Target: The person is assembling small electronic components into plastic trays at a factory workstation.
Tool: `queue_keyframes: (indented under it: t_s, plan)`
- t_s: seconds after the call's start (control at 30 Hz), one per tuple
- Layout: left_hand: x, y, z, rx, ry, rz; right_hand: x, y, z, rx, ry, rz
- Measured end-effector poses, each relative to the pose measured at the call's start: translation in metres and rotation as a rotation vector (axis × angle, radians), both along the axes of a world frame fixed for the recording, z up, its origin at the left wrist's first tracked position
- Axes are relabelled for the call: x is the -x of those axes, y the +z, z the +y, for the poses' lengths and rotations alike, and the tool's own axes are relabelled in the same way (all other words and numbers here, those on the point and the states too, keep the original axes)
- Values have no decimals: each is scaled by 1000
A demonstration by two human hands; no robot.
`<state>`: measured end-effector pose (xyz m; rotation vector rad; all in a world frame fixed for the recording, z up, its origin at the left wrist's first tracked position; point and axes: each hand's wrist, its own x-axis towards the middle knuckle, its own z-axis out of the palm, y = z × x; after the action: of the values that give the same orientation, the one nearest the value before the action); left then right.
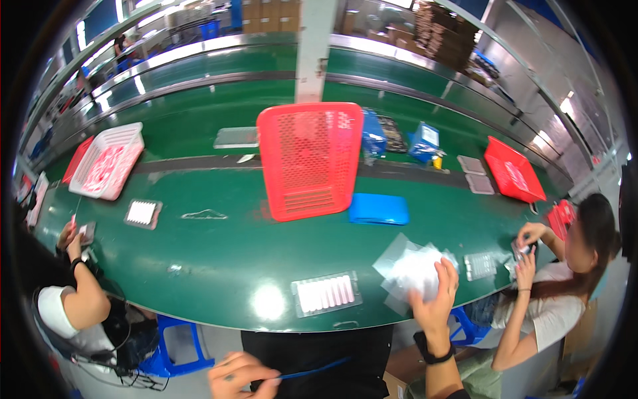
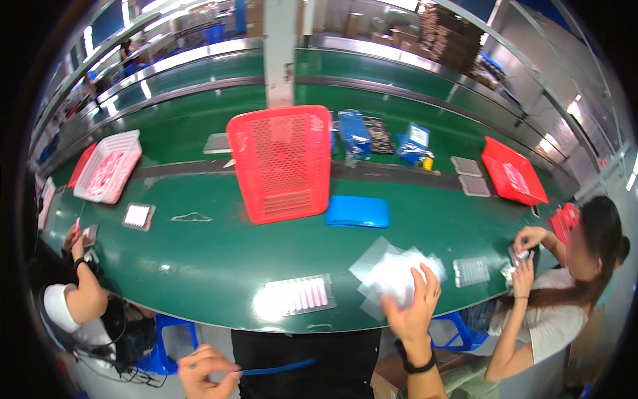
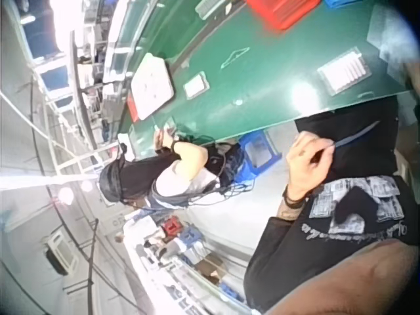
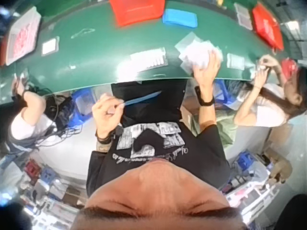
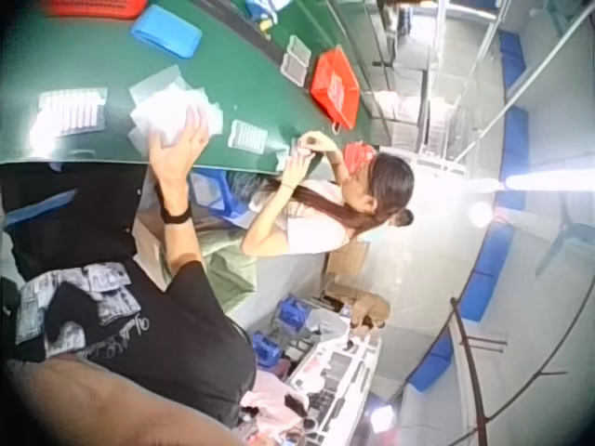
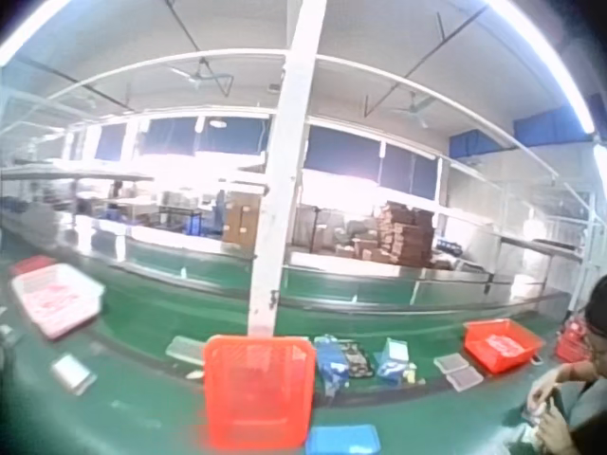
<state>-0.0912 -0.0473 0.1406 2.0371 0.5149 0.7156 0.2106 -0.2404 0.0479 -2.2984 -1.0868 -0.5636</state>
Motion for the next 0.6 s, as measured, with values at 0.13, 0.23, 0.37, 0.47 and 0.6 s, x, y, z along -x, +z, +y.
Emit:
queue_keyframes:
  t_s: [0.13, 0.23, 0.37, 0.47, 0.6]
  plan:
    - [-21, -53, -10, 262, 9, -158, 51, 31, 17, -235, 795, 1266]
    - [-35, -72, -14, 608, 152, -206, 59, 36, 31, -53, 943, 1385]
    - [-48, -82, -4, 819, 241, -239, 72, 34, 54, -127, 508, 1231]
    - [-61, -92, 25, 414, 308, -165, 70, 38, 82, -152, 359, 1416]
    - [-74, -106, 55, -27, 70, 9, 56, 24, 94, -95, 348, 1410]
